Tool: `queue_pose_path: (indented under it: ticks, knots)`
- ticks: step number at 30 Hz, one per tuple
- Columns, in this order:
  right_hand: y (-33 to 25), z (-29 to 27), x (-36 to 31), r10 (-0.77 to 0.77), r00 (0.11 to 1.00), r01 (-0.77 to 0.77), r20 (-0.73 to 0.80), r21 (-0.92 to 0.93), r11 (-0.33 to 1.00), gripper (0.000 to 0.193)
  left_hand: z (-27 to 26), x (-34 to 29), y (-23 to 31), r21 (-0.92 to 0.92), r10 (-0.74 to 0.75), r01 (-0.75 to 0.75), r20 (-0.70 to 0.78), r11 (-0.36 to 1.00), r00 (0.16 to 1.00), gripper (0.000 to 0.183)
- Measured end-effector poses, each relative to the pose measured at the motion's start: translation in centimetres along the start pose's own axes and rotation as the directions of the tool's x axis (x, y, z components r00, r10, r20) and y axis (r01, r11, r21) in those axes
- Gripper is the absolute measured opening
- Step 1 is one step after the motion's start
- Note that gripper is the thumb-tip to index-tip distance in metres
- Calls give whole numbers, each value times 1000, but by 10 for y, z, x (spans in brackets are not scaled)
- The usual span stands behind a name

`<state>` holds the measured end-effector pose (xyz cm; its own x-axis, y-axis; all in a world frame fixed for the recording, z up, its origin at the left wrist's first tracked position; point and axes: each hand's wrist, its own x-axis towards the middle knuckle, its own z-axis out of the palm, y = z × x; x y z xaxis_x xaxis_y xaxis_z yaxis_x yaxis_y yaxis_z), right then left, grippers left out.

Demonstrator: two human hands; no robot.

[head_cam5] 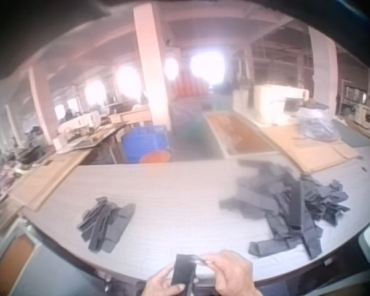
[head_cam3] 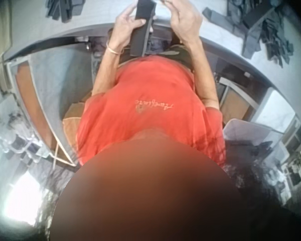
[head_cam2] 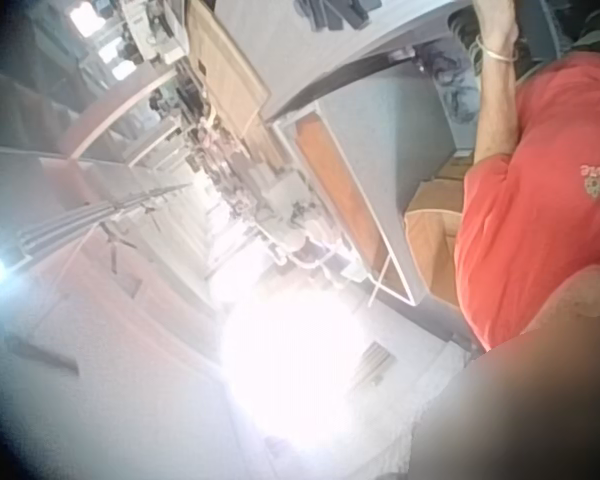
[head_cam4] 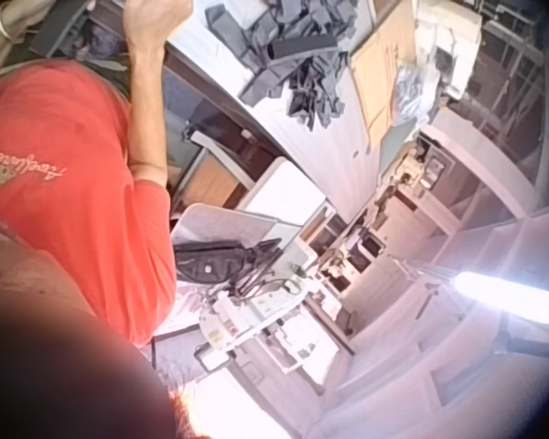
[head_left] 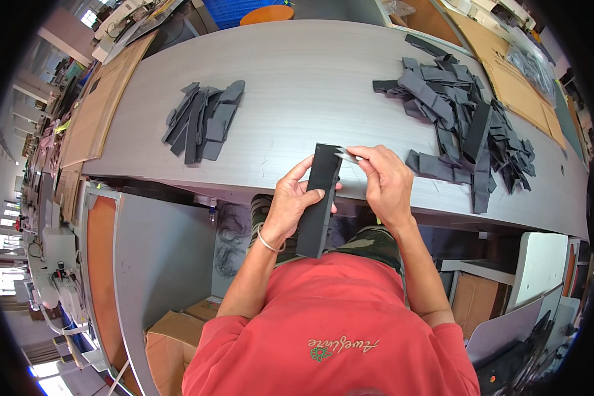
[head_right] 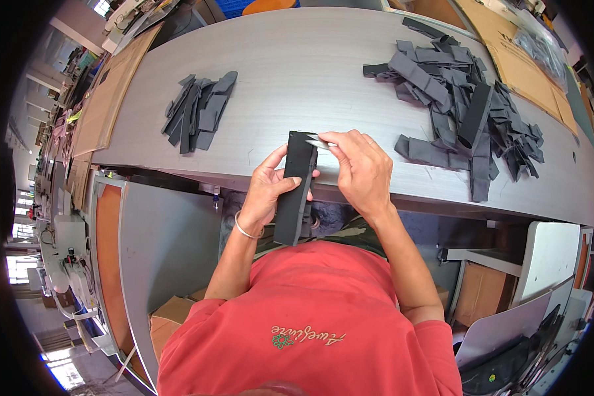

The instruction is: Trimming excess material from black foam strips using a small pair of snips.

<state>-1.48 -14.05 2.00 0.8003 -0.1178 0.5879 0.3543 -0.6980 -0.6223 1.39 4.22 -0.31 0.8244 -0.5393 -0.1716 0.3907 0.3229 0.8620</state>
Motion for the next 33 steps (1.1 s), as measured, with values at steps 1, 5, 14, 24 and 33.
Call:
queue_pose_path:
  ticks: [1, 5, 14, 24, 33]
  knots:
    - [-1, 0, 0, -52, 999, 53, 17, -46, 998, 18, 0, -1, 1, 0, -1, 1, -1, 1000, 1000, 68]
    - [4, 2, 5, -169, 984, 174, 52, -126, 977, 19, 5, -4, 8, 28, -106, 104, 77, 994, 991, 67]
    - [9, -10, 4, -46, 998, 47, 53, -13, 999, 16, -4, -6, 1, -7, -135, 136, 55, 991, 989, 41]
    - [-9, -15, -15, 104, 962, -177, 251, 285, 942, 20, -12, 3, 1, 166, 182, -177, -19, 970, 983, 45]
    - [-16, -9, -21, -55, 943, 37, 327, 62, 997, 19, -8, 2, 2, 204, 277, -273, 7, 940, 961, 48]
